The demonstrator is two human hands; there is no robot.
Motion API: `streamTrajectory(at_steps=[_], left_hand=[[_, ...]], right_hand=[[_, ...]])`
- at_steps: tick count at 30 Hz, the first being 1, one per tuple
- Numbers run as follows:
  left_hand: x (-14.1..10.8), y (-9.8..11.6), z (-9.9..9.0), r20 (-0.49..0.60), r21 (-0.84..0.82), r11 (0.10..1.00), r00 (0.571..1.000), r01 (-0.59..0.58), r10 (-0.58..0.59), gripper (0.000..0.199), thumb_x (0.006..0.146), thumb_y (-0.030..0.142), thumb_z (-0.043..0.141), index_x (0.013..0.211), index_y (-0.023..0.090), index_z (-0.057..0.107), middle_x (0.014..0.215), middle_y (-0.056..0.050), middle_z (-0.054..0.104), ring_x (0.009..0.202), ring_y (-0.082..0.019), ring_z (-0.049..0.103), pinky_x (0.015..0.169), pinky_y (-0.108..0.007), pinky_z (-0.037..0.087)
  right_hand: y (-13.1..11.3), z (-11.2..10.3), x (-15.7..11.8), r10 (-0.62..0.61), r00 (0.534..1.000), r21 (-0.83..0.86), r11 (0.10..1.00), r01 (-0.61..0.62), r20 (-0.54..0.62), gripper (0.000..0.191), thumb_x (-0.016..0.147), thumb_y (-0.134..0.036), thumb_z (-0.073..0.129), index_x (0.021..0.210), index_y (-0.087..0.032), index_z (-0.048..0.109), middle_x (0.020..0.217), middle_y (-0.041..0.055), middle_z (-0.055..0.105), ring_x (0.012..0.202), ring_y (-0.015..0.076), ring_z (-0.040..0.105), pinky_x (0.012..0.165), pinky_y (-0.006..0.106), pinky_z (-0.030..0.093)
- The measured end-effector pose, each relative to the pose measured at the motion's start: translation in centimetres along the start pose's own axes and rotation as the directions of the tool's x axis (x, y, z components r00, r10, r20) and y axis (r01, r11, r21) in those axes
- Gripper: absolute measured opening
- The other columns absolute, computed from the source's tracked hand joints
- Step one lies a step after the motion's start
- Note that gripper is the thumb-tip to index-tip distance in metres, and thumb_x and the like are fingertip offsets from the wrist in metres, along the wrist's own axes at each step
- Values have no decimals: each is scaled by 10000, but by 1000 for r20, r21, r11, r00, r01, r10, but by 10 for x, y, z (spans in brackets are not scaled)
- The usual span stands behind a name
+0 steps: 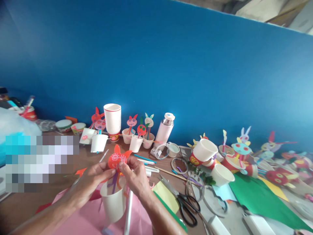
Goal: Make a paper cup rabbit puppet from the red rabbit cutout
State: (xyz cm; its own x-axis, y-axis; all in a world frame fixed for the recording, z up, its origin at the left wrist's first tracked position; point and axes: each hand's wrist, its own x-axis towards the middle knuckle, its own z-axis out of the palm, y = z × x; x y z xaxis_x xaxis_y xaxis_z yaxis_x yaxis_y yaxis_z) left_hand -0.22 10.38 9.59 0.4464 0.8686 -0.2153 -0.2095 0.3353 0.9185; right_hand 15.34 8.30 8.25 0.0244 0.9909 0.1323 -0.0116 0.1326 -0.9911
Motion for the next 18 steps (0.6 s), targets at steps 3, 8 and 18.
streamTrajectory(at_steps=[3, 8, 18], left_hand=[[0, 1, 1, -22, 22, 1000, 1000, 7, -6, 294, 655, 315, 804, 883, 145, 731, 767, -41, 761, 686, -142, 660, 675, -217, 498], [-1, 2, 2, -19, 44, 999, 1000, 16, -16, 356, 586, 340, 840, 869, 152, 735, 773, -42, 758, 740, -175, 672, 708, -241, 502], [-4, 1, 3, 71, 102, 992, 994, 76, -83, 381, 660, 397, 781, 932, 144, 698, 776, -43, 726, 773, -199, 658, 736, -303, 485]], right_hand=[[-1, 1, 0, 12, 1000, -17, 1000, -12, -9, 249, 815, -388, 614, 770, -145, 646, 698, 20, 613, 686, 174, 560, 650, 273, 437], [-4, 3, 0, 15, 999, -51, 999, -17, -39, 191, 785, -316, 620, 680, -157, 606, 644, -2, 571, 677, 179, 561, 664, 286, 448], [-7, 4, 0, 26, 997, -44, 999, -29, -72, 199, 772, -319, 614, 777, -129, 676, 715, 43, 652, 695, 200, 587, 664, 305, 454]])
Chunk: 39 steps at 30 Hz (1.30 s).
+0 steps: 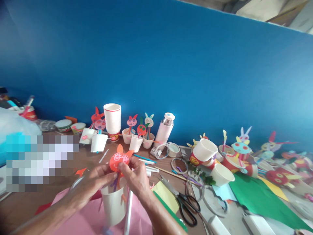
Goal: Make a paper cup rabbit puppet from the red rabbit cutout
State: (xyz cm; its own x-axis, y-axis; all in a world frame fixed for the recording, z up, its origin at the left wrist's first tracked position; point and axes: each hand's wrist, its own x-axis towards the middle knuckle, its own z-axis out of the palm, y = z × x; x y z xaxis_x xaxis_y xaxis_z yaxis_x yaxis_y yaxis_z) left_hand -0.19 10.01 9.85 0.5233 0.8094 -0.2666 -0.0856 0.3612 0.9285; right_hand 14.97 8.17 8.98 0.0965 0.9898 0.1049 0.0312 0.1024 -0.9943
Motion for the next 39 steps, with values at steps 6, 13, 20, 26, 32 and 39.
streamTrajectory(at_steps=[6, 13, 20, 26, 32, 39], left_hand=[[1, 3, -1, -91, 39, 999, 996, 27, -23, 417, 597, 405, 797, 896, 135, 691, 754, -33, 711, 781, -193, 623, 751, -308, 452], [2, 5, -3, -101, 36, 999, 995, -23, 26, 402, 644, 378, 782, 955, 133, 710, 839, -61, 743, 794, -196, 635, 770, -307, 465], [4, 1, -6, -67, 18, 998, 996, -56, 57, 335, 719, 333, 736, 984, 132, 705, 843, -66, 736, 811, -194, 637, 767, -290, 464], [0, 0, -3, -90, 128, 990, 994, -52, 64, 270, 706, 317, 720, 902, 132, 705, 702, -18, 663, 722, -181, 600, 698, -286, 440], [-3, 4, 2, -128, 102, 995, 991, -23, 36, 305, 636, 309, 739, 860, 109, 689, 694, -20, 668, 703, -159, 579, 667, -258, 422], [-1, 3, 1, -123, 78, 996, 991, -36, 46, 278, 631, 325, 747, 829, 135, 699, 716, -30, 707, 744, -179, 620, 705, -268, 445]], right_hand=[[5, -1, 1, -7, 1000, 17, 1000, 7, 5, 199, 796, -330, 622, 793, -136, 669, 709, 33, 657, 683, 181, 579, 643, 281, 452], [9, -3, 1, -22, 1000, 26, 999, 22, -5, 195, 803, -342, 631, 800, -149, 656, 693, 14, 648, 639, 149, 556, 626, 259, 435], [5, -1, 0, -5, 1000, 23, 1000, 5, -12, 186, 770, -334, 653, 776, -148, 650, 711, 29, 663, 657, 162, 572, 652, 279, 440], [3, 3, -1, 21, 999, 26, 999, -22, 31, 229, 739, -318, 672, 854, -121, 684, 783, 68, 704, 706, 195, 611, 681, 308, 475], [5, 4, 0, 10, 1000, 8, 1000, -10, 13, 178, 748, -294, 662, 822, -135, 691, 756, 47, 701, 712, 198, 624, 692, 300, 473], [5, 4, 1, 14, 1000, 34, 999, -15, 11, 142, 746, -269, 661, 812, -146, 690, 755, 39, 708, 699, 187, 618, 682, 290, 465]])
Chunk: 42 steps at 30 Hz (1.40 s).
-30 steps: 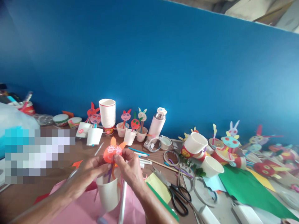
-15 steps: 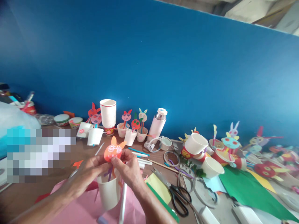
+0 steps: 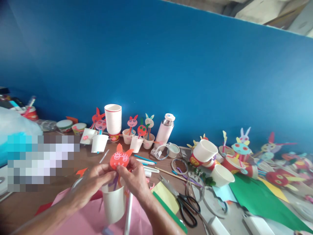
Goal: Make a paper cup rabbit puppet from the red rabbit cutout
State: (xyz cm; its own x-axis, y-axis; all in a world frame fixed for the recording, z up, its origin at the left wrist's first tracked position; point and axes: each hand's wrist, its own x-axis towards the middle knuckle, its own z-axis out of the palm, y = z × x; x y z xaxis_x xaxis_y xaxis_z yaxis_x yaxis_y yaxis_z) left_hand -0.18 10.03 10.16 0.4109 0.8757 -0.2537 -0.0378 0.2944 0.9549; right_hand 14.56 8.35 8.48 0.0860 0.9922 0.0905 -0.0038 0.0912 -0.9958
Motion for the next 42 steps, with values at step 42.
streamTrajectory(at_steps=[42], left_hand=[[12, -6, -13, -26, -55, 997, 998, -50, 48, 232, 740, 377, 716, 797, 162, 652, 676, 0, 680, 612, -110, 582, 598, -214, 406]], right_hand=[[3, -19, 12, -12, 983, 148, 988, 40, -185, 269, 767, -423, 654, 700, -173, 579, 665, -9, 613, 624, 124, 517, 644, 243, 410]])
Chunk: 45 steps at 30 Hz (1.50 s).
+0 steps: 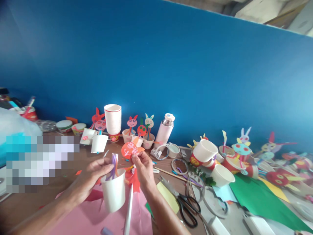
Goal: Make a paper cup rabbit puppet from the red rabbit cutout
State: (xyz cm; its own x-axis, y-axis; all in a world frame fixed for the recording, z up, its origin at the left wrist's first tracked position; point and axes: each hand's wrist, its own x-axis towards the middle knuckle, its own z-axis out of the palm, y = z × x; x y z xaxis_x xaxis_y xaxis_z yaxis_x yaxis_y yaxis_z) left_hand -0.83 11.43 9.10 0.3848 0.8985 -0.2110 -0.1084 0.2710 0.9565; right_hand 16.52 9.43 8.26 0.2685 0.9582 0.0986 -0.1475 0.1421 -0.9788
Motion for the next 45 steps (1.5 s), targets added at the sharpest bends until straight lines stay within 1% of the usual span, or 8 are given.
streamTrajectory(at_steps=[7, 12, 15, 20, 26, 37, 41, 45], left_hand=[[5, -8, -10, 0, -9, 1000, 1000, -12, 12, 227, 780, 380, 680, 890, 190, 620, 700, 10, 671, 642, -137, 600, 661, -274, 434], [3, 1, -12, -40, -20, 998, 998, -53, 52, 225, 779, 366, 690, 898, 186, 623, 746, 31, 644, 671, -104, 571, 674, -239, 419], [1, 8, -12, -77, -66, 997, 996, -44, 39, 279, 759, 383, 706, 946, 200, 612, 768, 36, 629, 647, -124, 585, 649, -265, 433], [0, 10, -11, -44, -58, 998, 999, -24, 22, 333, 767, 426, 692, 1010, 214, 609, 835, 11, 655, 651, -151, 594, 635, -293, 446], [2, 6, -9, -22, 8, 998, 998, -54, 55, 287, 751, 423, 715, 878, 180, 629, 748, 23, 634, 706, -125, 545, 691, -257, 411], [0, 7, -8, 67, -47, 999, 998, -6, 9, 249, 781, 407, 693, 909, 195, 662, 777, 17, 658, 690, -118, 561, 670, -235, 403], [-1, 5, -11, 104, -101, 993, 994, 52, -42, 248, 752, 384, 729, 915, 202, 687, 816, -7, 686, 712, -126, 587, 675, -232, 425], [-3, 7, -13, 297, -196, 971, 952, 139, -76, 238, 697, 370, 775, 816, 175, 706, 748, -18, 662, 643, -112, 570, 626, -221, 427]], right_hand=[[18, -9, 12, 27, 999, -184, 983, -22, 26, 214, 756, -354, 616, 654, -175, 560, 604, -21, 594, 560, 115, 506, 566, 227, 387], [36, -18, 23, 83, 992, -370, 928, -41, 98, 184, 744, -285, 594, 598, -181, 554, 491, -33, 578, 458, 107, 482, 468, 210, 335], [41, -22, 25, 120, 983, -461, 887, -41, 142, 218, 775, -272, 558, 578, -177, 566, 483, -30, 594, 450, 104, 501, 473, 204, 351], [41, -23, 22, 131, 972, -608, 794, 14, 193, 286, 811, -268, 531, 545, -175, 581, 541, -9, 636, 522, 121, 553, 520, 210, 366], [32, -18, 17, 110, 980, -773, 632, 58, 163, 248, 766, -181, 549, 519, -178, 567, 534, -8, 619, 543, 136, 551, 523, 223, 300], [34, -16, 12, 33, 990, -879, 464, 104, 134, 201, 754, -192, 585, 555, -184, 610, 554, 18, 615, 577, 171, 557, 552, 250, 257], [29, -18, 11, -43, 994, -866, 488, 106, 98, 221, 782, -220, 594, 565, -179, 605, 542, 29, 587, 587, 188, 555, 590, 275, 279], [12, -16, 9, -96, 986, -760, 629, 164, 133, 216, 848, -259, 538, 680, -176, 643, 589, 19, 599, 607, 174, 564, 617, 269, 356]])
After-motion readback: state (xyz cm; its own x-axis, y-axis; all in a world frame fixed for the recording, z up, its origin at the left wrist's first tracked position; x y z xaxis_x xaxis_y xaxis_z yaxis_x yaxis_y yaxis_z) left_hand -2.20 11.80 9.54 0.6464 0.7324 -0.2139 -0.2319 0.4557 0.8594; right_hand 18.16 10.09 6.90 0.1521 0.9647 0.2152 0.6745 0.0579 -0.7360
